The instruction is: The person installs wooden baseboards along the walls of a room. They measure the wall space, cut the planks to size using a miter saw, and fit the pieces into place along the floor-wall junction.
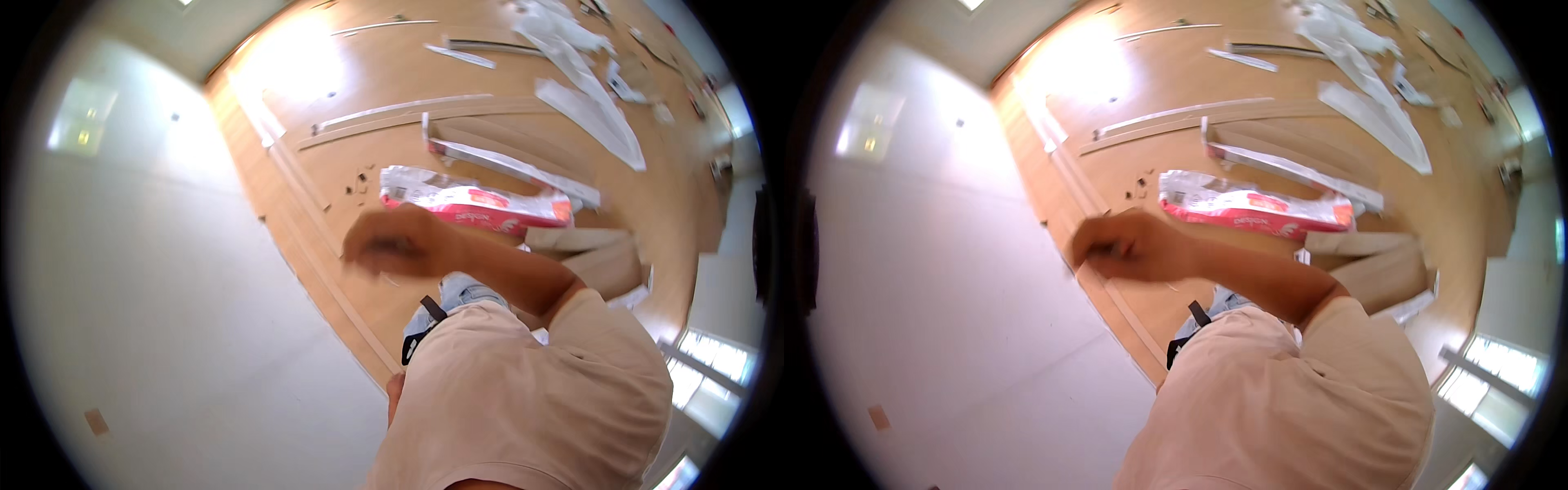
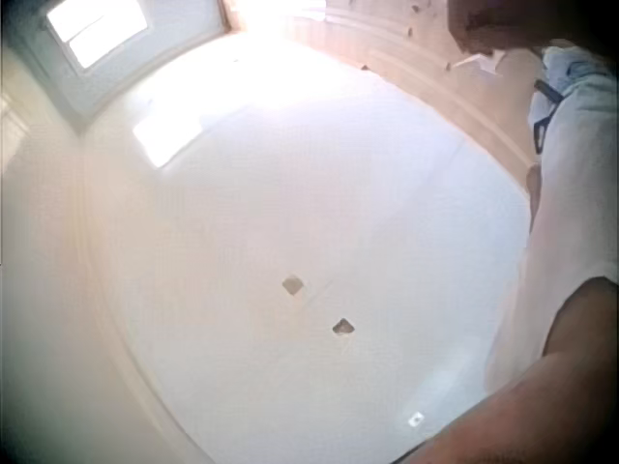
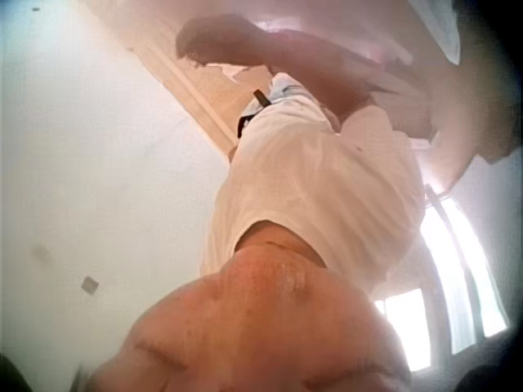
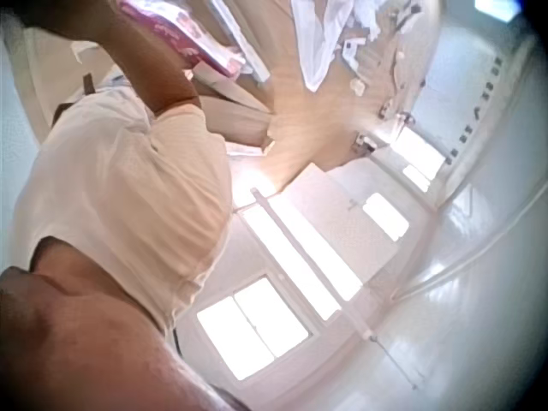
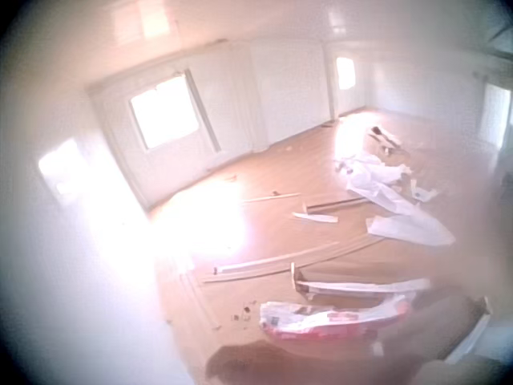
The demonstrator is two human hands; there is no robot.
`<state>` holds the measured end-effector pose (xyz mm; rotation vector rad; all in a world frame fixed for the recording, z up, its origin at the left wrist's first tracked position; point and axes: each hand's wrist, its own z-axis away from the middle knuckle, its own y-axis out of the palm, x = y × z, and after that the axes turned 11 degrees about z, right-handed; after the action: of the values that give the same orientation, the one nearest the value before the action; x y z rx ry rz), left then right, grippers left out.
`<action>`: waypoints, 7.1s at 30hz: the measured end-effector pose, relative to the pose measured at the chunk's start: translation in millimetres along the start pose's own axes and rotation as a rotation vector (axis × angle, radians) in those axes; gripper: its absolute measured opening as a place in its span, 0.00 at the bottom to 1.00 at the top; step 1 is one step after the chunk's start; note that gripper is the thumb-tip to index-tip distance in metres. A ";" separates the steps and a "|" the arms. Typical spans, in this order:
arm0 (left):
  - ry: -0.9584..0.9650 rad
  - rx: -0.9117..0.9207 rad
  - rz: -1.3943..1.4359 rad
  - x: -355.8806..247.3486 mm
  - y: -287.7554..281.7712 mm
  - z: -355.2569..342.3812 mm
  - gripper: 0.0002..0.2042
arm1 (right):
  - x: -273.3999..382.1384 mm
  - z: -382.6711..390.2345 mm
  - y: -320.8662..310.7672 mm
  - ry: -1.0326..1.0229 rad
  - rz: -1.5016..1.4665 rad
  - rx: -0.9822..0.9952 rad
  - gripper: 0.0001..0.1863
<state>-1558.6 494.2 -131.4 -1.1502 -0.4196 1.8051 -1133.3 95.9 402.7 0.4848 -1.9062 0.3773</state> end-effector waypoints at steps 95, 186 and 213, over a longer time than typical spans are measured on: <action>-0.955 -0.252 0.695 -274.3 -175.9 -502.3 0.32 | -665.9 -292.6 -185.3 0.491 0.975 0.907 0.35; -0.896 -3.837 -0.145 -768.5 309.2 597.8 0.16 | 81.5 742.8 467.5 -1.071 -0.035 2.648 0.18; -2.499 -3.086 -1.733 -1222.4 729.7 705.9 0.22 | 184.3 1508.1 358.0 -1.547 -0.375 2.520 0.09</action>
<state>-2367.1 -777.5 373.1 -1.0164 1.8256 1.1319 -2579.4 -337.7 6.1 -1.5641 0.4409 -1.2340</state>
